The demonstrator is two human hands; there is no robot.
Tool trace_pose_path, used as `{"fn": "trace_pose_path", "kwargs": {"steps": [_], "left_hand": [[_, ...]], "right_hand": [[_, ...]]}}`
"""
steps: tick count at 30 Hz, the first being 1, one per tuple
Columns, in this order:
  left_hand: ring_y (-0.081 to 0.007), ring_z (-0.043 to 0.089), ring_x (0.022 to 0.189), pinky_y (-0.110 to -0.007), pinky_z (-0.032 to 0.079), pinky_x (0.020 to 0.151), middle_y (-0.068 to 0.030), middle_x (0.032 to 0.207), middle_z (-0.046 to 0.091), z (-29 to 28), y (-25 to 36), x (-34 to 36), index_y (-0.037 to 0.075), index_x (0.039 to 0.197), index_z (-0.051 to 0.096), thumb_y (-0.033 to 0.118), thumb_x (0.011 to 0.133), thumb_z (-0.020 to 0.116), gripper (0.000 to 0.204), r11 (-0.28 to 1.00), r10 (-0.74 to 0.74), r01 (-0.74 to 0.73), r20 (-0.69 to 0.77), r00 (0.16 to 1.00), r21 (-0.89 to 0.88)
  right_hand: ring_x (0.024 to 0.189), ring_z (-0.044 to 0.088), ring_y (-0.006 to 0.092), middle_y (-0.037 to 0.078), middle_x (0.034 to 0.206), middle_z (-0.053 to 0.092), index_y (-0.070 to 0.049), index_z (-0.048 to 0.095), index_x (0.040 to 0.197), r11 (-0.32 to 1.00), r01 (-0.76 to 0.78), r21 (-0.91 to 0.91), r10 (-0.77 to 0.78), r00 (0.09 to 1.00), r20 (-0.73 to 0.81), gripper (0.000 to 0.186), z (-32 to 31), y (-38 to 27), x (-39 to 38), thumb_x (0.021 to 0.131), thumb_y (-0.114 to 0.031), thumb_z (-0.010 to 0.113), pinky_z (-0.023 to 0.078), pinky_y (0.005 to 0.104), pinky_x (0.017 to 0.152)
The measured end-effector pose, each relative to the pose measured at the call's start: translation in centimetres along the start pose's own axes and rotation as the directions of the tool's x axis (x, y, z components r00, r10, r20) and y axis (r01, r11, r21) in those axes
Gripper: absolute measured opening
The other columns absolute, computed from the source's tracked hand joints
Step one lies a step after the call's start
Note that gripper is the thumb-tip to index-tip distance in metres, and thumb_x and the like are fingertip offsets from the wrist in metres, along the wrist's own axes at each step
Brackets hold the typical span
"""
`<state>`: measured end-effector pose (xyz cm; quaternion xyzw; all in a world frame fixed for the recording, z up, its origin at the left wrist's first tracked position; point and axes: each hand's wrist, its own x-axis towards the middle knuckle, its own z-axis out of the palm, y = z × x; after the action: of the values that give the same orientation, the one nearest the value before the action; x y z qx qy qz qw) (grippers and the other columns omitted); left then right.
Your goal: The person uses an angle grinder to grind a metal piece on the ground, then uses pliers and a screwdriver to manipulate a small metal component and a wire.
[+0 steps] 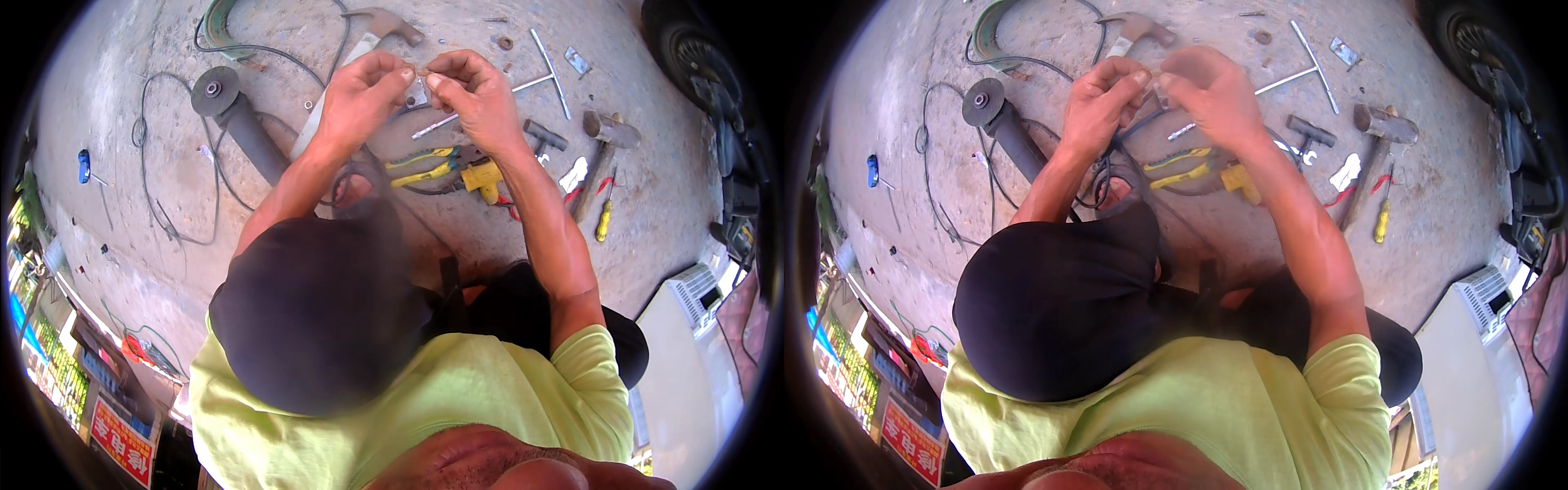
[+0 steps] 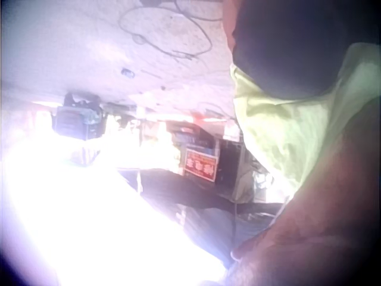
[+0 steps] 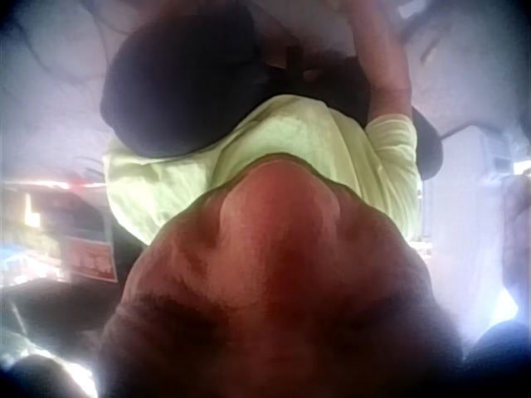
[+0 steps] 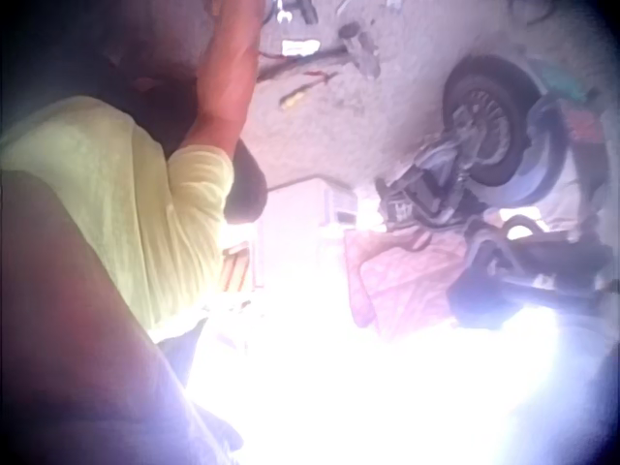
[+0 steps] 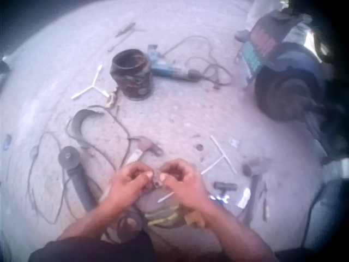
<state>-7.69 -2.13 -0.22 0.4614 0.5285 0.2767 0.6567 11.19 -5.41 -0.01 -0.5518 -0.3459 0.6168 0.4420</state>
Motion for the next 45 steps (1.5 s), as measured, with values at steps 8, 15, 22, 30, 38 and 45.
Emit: {"fn": "trace_pose_path", "kwargs": {"steps": [8, 15, 22, 30, 38, 45], "left_hand": [[-0.0219, 0.069, 0.087, -0.033, 0.054, 0.079, -0.0124, 0.097, 0.071, -0.9, -5.3, 1.8, -0.001, 0.116, 0.065, 0.016, 0.086, 0.066, 0.035, 0.843, 0.044, -0.062, 0.046, 0.998, 0.535], [-0.0237, 0.07, 0.098, -0.034, 0.057, 0.084, -0.0183, 0.114, 0.068, -1.1, -5.5, 2.0, -0.003, 0.124, 0.061, 0.001, 0.089, 0.051, 0.036, 0.967, 0.108, -0.118, 0.054, 0.993, 0.227], [-0.0202, 0.071, 0.082, -0.029, 0.055, 0.068, -0.0161, 0.105, 0.071, -0.8, -3.5, 1.7, -0.003, 0.124, 0.059, 0.013, 0.103, 0.052, 0.028, 0.984, -0.049, 0.059, 0.063, 0.997, -0.167], [-0.0195, 0.066, 0.072, -0.029, 0.054, 0.065, -0.0171, 0.1, 0.07, -1.3, -4.3, 2.1, -0.005, 0.13, 0.056, 0.022, 0.105, 0.051, 0.037, 0.977, -0.186, 0.191, 0.067, 0.98, -0.096], [-0.0265, 0.07, 0.088, -0.033, 0.055, 0.074, -0.0235, 0.116, 0.069, -0.8, -1.7, 0.7, -0.007, 0.131, 0.056, 0.009, 0.1, 0.047, 0.036, 0.908, -0.056, 0.125, 0.181, 0.982, -0.399], [-0.025, 0.071, 0.085, -0.034, 0.056, 0.07, -0.0203, 0.108, 0.071, -0.9, -0.1, -0.4, -0.001, 0.121, 0.056, 0.008, 0.099, 0.053, 0.024, 0.872, 0.115, 0.015, 0.235, 0.965, -0.49]], "right_hand": [[0.073, 0.061, 0.0077, 0.001, 0.09, 0.068, -0.004, 0.067, 0.109, 0.998, 0.051, 0.042, -0.041, 0.977, -0.209, 0.018, -6.3, 1.2, 2.3, 0.096, -0.016, 0.069, 0.047, 0.0231, 0.066], [0.075, 0.061, 0.0084, 0.002, 0.094, 0.069, -0.003, 0.066, 0.111, 0.992, 0.059, 0.11, -0.038, 0.983, -0.182, 0.021, -7.6, 1.8, 2.8, 0.096, -0.017, 0.069, 0.048, 0.0242, 0.068], [0.077, 0.062, 0.0091, 0.004, 0.096, 0.07, -0.004, 0.066, 0.112, 0.986, 0.063, 0.152, -0.03, 0.977, -0.211, 0.022, -7.6, 0.7, 2.4, 0.095, -0.017, 0.07, 0.049, 0.0244, 0.069], [0.076, 0.063, 0.0093, 0.003, 0.094, 0.07, -0.004, 0.068, 0.11, 0.974, 0.126, 0.188, -0.087, 0.975, -0.204, 0.019, -8.1, 0.0, 2.3, 0.095, -0.015, 0.07, 0.049, 0.0242, 0.069], [0.076, 0.062, 0.0095, 0.003, 0.092, 0.069, -0.002, 0.067, 0.11, 0.993, 0.106, -0.054, -0.113, 0.984, -0.141, 0.02, -5.3, -1.8, 0.9, 0.093, -0.013, 0.07, 0.049, 0.0238, 0.069], [0.09, 0.066, 0.0097, 0.003, 0.098, 0.071, -0.001, 0.068, 0.108, 0.985, 0.141, -0.104, -0.143, 0.99, -0.018, 0.023, -0.5, -2.9, -1.5, 0.087, -0.009, 0.075, 0.054, 0.0274, 0.082]]}}
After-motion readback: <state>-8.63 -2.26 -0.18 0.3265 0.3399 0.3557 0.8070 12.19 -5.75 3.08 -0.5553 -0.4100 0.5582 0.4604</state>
